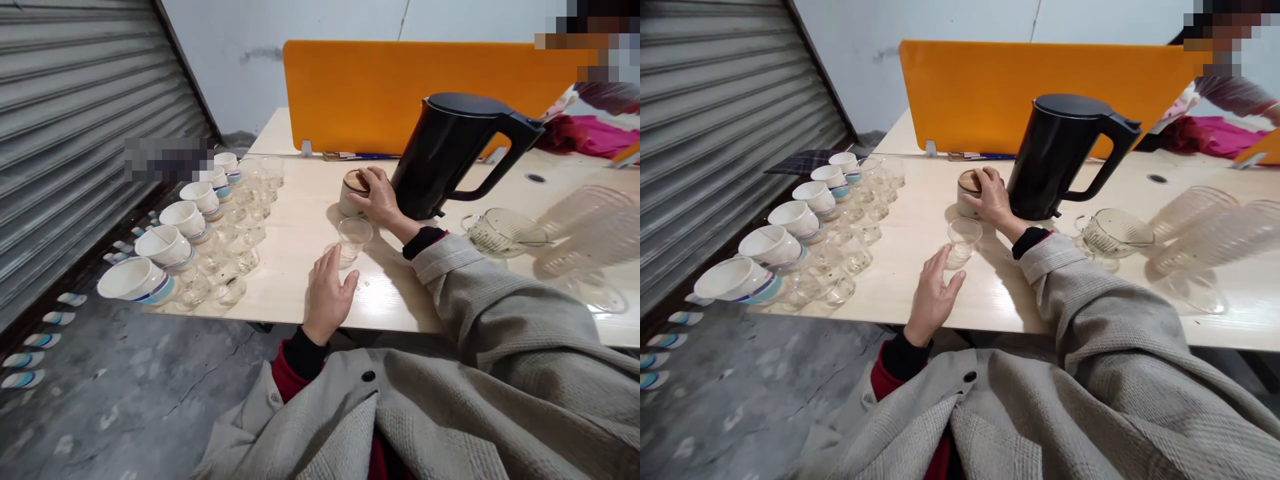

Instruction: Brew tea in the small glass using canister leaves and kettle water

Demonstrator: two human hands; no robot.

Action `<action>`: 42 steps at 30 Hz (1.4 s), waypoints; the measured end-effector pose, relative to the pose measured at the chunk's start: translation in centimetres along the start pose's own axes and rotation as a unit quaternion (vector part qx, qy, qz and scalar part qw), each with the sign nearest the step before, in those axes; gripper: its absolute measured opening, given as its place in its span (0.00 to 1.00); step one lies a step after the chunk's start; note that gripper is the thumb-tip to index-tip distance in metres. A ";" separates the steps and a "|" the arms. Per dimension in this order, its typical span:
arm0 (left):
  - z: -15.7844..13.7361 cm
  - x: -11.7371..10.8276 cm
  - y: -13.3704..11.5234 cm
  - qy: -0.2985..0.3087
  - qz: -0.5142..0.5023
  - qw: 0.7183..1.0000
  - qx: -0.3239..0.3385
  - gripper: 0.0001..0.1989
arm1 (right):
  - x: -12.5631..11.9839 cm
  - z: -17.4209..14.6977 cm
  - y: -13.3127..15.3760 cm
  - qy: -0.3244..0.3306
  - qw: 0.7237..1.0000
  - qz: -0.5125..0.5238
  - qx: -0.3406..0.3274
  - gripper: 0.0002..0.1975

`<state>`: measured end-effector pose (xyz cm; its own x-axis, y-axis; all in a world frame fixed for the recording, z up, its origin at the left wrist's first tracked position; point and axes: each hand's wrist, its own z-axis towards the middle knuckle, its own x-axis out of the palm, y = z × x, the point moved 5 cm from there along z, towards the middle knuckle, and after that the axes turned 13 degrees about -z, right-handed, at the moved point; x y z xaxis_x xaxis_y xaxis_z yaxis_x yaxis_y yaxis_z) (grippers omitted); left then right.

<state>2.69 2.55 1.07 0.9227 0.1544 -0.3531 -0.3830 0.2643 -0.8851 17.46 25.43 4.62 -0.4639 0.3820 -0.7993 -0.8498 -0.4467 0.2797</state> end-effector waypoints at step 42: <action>-2.9 0.2 -2.3 0.025 -0.055 0.998 0.034 0.48 | -11.9 -17.9 11.3 0.017 0.990 -0.065 -0.120 0.37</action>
<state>3.91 -0.78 2.15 0.9594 0.0732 -0.2722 -0.2806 0.3416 -0.8970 17.82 1.35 7.79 -0.3417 0.4240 -0.8388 -0.8160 -0.5766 0.0409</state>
